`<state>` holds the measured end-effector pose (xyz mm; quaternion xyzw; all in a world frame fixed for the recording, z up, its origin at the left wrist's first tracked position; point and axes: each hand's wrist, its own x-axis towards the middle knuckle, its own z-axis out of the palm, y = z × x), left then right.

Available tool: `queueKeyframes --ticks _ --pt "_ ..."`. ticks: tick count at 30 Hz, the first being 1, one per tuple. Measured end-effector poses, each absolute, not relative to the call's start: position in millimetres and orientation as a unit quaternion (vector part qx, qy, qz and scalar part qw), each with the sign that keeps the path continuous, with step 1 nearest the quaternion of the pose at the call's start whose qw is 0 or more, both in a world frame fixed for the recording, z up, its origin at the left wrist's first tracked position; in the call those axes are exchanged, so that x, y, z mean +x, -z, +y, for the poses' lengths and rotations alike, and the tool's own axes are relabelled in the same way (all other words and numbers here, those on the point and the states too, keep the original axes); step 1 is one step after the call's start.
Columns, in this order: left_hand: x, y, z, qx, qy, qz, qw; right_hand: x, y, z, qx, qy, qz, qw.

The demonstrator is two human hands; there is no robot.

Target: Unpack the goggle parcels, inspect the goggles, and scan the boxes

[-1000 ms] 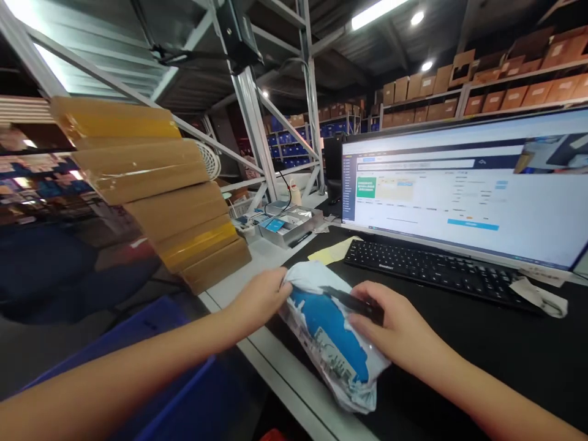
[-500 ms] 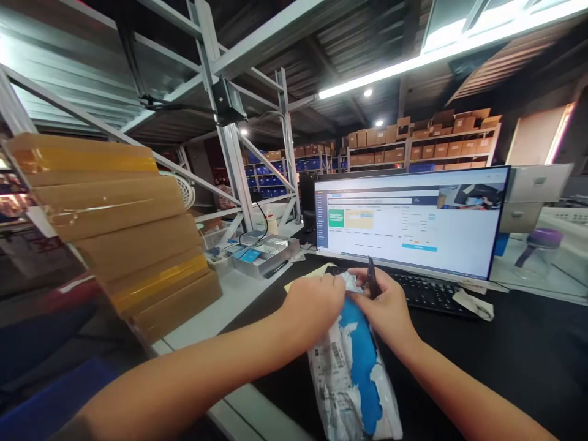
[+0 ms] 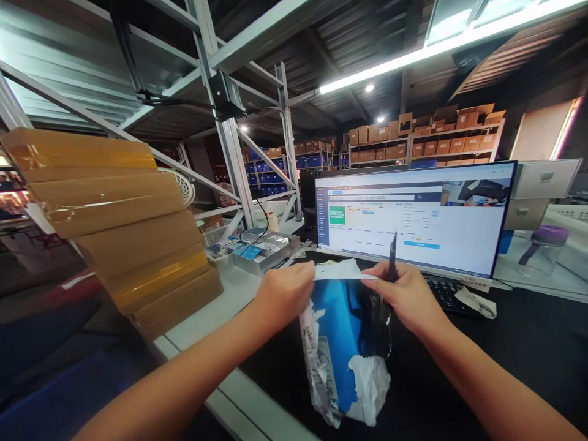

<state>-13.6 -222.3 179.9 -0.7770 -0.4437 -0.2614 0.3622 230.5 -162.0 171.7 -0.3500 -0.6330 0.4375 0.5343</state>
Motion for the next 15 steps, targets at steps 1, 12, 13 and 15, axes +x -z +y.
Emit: queueKeyframes --ticks 1,12,13,15 --pt "-20 -176 -222 -0.776 0.298 -0.435 0.345 232 -172 -160 -0.348 -0.443 -0.629 0.536" --pt "-26 -151 -230 -0.643 0.561 -0.521 -0.026 218 -160 -149 -0.33 -0.456 -0.672 0.482" --pt "-22 -153 -229 -0.64 0.567 -0.518 -0.032 215 -160 -153 -0.329 -0.428 -0.691 0.481" --pt "-12 -156 -228 -0.651 0.573 -0.497 -0.025 212 -160 -161 -0.325 -0.395 -0.714 0.478"
